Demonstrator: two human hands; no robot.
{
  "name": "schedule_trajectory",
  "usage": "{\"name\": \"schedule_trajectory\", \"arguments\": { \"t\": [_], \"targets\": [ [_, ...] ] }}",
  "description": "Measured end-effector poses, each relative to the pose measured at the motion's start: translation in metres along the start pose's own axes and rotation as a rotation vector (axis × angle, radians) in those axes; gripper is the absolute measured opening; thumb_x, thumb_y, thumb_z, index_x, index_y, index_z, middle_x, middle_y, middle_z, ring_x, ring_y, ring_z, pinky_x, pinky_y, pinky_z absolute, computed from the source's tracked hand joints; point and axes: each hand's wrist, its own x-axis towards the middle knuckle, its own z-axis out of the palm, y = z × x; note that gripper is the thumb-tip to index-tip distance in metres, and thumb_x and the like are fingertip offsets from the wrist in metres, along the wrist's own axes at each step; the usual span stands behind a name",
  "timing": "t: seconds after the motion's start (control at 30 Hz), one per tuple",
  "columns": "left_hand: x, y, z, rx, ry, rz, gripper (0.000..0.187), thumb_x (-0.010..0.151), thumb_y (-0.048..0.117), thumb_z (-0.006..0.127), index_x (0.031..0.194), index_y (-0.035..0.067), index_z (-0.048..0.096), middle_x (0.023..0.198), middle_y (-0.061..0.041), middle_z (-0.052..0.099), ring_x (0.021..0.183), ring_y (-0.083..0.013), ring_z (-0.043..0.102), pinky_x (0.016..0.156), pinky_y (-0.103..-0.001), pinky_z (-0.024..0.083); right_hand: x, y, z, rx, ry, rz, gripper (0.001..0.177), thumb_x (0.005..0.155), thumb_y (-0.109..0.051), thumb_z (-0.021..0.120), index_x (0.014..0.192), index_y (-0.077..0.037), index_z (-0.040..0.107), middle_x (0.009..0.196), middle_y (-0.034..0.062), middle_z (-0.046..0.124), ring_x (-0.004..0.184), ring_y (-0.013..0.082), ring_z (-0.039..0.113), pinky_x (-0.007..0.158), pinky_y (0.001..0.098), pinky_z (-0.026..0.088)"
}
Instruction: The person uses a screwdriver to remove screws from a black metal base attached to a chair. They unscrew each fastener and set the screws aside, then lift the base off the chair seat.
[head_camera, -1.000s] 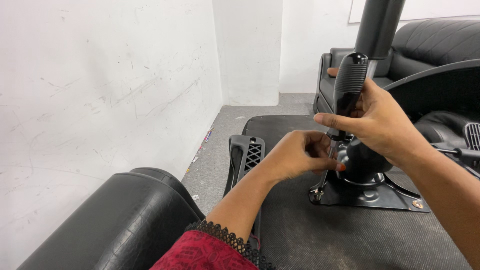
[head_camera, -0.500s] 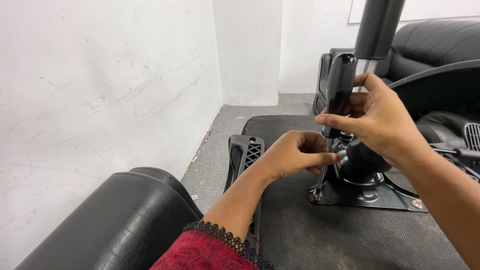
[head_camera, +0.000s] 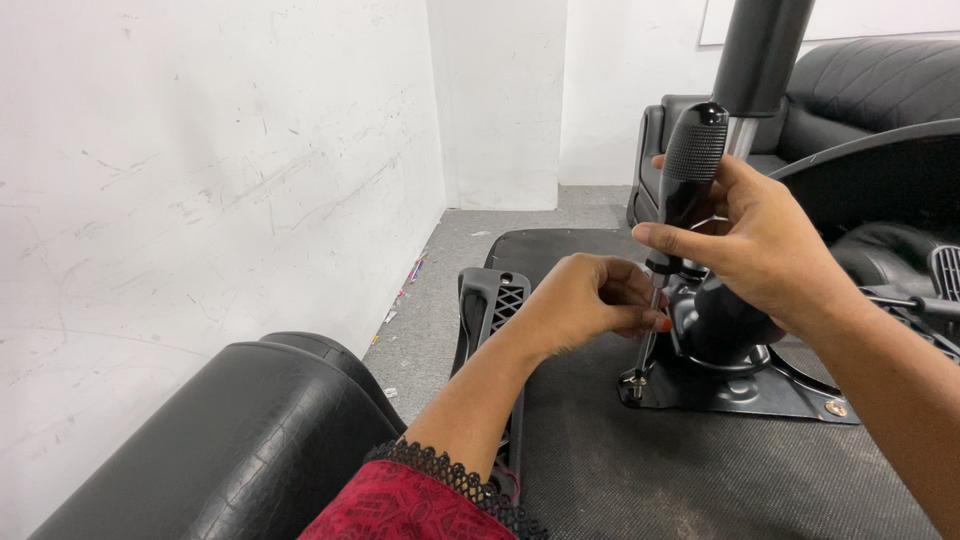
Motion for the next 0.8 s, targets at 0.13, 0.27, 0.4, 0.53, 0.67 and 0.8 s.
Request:
{"name": "schedule_trajectory", "arguments": {
  "t": [0.13, 0.27, 0.4, 0.53, 0.67, 0.8],
  "targets": [
    [-0.001, 0.004, 0.001, 0.074, 0.05, -0.004, 0.025, 0.078, 0.016, 0.085, 0.09, -0.002, 0.073, 0.079, -0.01, 0.075, 0.073, -0.0165, 0.074, 0.073, -0.031, 0.063, 0.0, 0.002, -0.001, 0.056, -0.028, -0.03, 0.072, 0.075, -0.034, 0.082, 0.137, -0.006, 0.057, 0.107, 0.0141, 0.075, 0.103, 0.0239, 0.073, 0.093, 0.0417, 0.057],
    [0.001, 0.003, 0.002, 0.06, 0.112, 0.003, 0.025, 0.08, 0.018, 0.083, 0.091, -0.001, 0.071, 0.081, -0.008, 0.076, 0.074, -0.0138, 0.074, 0.073, -0.029, 0.063, 0.001, 0.005, -0.001, 0.039, -0.031, -0.048, 0.081, 0.081, -0.035, 0.081, 0.149, -0.008, 0.047, 0.111, 0.0149, 0.073, 0.105, 0.0257, 0.072, 0.091, 0.042, 0.058],
    [0.005, -0.005, -0.003, 0.038, 0.276, -0.018, 0.025, 0.085, 0.02, 0.079, 0.099, 0.001, 0.069, 0.084, -0.007, 0.076, 0.075, -0.0117, 0.074, 0.07, -0.027, 0.064, -0.002, 0.002, 0.004, -0.005, 0.021, -0.005, 0.08, 0.086, -0.034, 0.081, 0.146, -0.002, 0.039, 0.109, 0.0167, 0.074, 0.101, 0.0265, 0.075, 0.089, 0.036, 0.06],
    [0.008, -0.017, -0.009, 0.053, 0.34, -0.008, 0.021, 0.091, 0.018, 0.074, 0.1, -0.001, 0.07, 0.086, -0.008, 0.077, 0.074, -0.0119, 0.075, 0.069, -0.026, 0.064, -0.018, -0.008, 0.004, -0.285, -0.067, -0.081, 0.061, 0.076, -0.035, 0.085, 0.118, 0.0, 0.057, 0.092, 0.0141, 0.074, 0.086, 0.022, 0.074, 0.079, 0.0322, 0.061],
    [0.012, -0.027, -0.007, -0.004, 0.345, 0.003, 0.019, 0.092, 0.014, 0.072, 0.099, -0.003, 0.071, 0.086, -0.01, 0.077, 0.074, -0.0135, 0.075, 0.069, -0.027, 0.064, -0.04, -0.016, 0.01, -0.365, -0.348, 0.104, 0.043, 0.072, -0.037, 0.087, 0.1, -0.008, 0.073, 0.077, 0.0074, 0.078, 0.074, 0.0185, 0.073, 0.071, 0.0319, 0.062],
    [0.012, -0.03, -0.008, 0.028, 0.319, -0.027, 0.018, 0.091, 0.014, 0.071, 0.1, -0.002, 0.071, 0.088, -0.008, 0.077, 0.078, -0.0111, 0.076, 0.069, -0.026, 0.066, -0.047, -0.016, 0.022, -0.608, -0.681, 0.276, 0.038, 0.079, -0.043, 0.085, 0.094, -0.01, 0.077, 0.081, 0.0049, 0.078, 0.075, 0.0154, 0.075, 0.073, 0.0289, 0.058]
  ]
}}
